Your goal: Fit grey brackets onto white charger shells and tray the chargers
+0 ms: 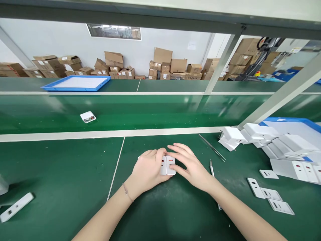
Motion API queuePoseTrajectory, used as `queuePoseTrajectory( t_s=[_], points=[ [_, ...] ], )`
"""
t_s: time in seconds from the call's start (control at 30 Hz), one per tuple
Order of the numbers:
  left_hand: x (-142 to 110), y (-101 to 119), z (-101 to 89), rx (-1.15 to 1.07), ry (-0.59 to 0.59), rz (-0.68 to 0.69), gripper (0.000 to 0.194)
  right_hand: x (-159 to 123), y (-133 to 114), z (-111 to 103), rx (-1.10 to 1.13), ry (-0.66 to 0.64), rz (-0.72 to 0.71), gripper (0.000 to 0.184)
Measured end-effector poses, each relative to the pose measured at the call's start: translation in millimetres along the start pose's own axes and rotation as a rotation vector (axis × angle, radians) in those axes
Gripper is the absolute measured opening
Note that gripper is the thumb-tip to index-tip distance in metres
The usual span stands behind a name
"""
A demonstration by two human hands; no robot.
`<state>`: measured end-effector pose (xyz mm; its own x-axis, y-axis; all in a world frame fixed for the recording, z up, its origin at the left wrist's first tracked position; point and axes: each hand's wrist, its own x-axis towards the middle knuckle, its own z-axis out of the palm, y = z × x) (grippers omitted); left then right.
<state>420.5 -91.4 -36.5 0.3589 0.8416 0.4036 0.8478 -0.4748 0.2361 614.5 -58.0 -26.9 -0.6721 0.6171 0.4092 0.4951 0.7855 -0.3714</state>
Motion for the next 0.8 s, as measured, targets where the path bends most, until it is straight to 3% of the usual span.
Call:
queuePoseTrajectory(
  t_s=[0.13, 0.23, 0.37, 0.5, 0.63, 0.7, 0.8],
  points=[
    [-0.4, -0.9, 0.0, 0.017, 0.009, 0.018, 0.045, -6.8, -7.2, 8.8, -0.445, 0.086, -0.201, 0.037],
    [0.8, 0.3, 1.5, 0.041, 0.02, 0.024, 0.045, -8.7, -14.1, 14.1, -0.607, 0.079, -0.28, 0.04],
    [1.2, 5.0, -2.8, 0.117, 0.044, 0.105, 0.061, -14.9, -21.6, 10.4, -0.503, 0.003, -0.209, 0.048],
    [-20.1, -6.8, -28.1, 0.245, 0.062, 0.136, 0.092, -35.0, -19.0, -13.5, -0.247, -0.098, -0.132, 0.034],
    [-54.0, -39.9, -51.2, -0.058, -0.043, -0.171, 0.08, -47.6, -5.4, -26.2, 0.01, -0.116, 0.127, 0.042],
    [-61.4, -50.9, -48.9, -0.321, -0.133, -0.313, 0.07, -40.2, -2.1, -18.0, 0.086, -0.142, 0.224, 0.067],
    [-56.2, -50.6, -31.0, -0.585, -0.186, -0.354, 0.059, -14.8, -8.9, 7.5, 0.011, -0.186, 0.183, 0.098]
  ],
)
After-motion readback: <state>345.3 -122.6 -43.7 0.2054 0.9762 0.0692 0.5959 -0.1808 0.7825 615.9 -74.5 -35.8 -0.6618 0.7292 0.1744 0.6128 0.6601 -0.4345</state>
